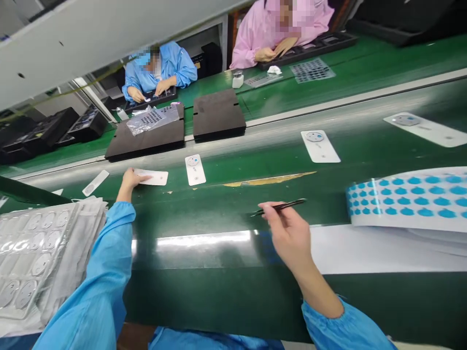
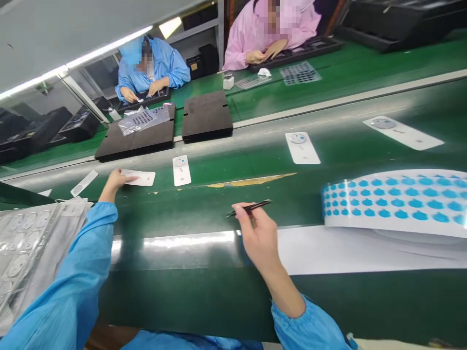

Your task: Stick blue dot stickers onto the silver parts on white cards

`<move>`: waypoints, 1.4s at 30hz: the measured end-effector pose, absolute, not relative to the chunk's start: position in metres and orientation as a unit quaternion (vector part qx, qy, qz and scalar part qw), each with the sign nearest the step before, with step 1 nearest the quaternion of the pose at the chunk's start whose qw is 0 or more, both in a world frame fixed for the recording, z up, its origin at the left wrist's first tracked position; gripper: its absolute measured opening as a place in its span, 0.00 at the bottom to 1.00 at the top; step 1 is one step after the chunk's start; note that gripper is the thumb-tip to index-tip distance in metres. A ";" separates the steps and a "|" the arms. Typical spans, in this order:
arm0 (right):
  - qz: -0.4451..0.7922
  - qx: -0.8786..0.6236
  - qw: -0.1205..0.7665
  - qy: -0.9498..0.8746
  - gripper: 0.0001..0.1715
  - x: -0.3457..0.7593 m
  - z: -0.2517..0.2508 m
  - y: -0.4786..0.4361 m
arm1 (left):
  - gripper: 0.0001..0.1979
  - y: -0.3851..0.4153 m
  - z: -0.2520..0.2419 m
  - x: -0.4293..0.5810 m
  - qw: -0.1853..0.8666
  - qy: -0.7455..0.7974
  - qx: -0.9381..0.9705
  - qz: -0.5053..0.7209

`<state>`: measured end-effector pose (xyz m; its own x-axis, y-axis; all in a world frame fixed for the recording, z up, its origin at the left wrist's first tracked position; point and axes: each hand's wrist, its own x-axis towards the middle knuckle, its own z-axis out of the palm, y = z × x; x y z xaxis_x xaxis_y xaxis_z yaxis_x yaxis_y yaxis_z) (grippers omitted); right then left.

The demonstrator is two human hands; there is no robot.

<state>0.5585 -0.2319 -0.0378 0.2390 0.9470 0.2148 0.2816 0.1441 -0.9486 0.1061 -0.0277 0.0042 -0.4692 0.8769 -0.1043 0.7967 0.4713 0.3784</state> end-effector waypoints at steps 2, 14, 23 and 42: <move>0.328 -0.597 0.535 -0.501 0.21 0.583 -0.038 -0.232 | 0.47 -0.028 0.007 0.107 0.179 0.811 0.514 0.216; 0.468 -0.593 0.374 -0.538 0.30 0.613 -0.072 -0.232 | 0.24 -0.140 0.011 0.269 0.523 0.403 0.728 0.185; 0.475 -0.599 0.378 -0.522 0.24 0.617 -0.073 -0.235 | 0.31 -0.217 -0.036 0.316 0.346 0.387 0.850 0.093; 0.498 -0.564 0.468 -0.464 0.16 0.578 -0.052 -0.249 | 0.35 -0.253 -0.056 0.306 0.213 0.399 0.888 0.087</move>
<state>0.5785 -0.2490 -0.0522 0.0742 0.9891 -0.1275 0.0582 -0.1319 -0.9895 0.3057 -0.2527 -0.0560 0.6665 0.7454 -0.0154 0.6712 -0.5908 0.4478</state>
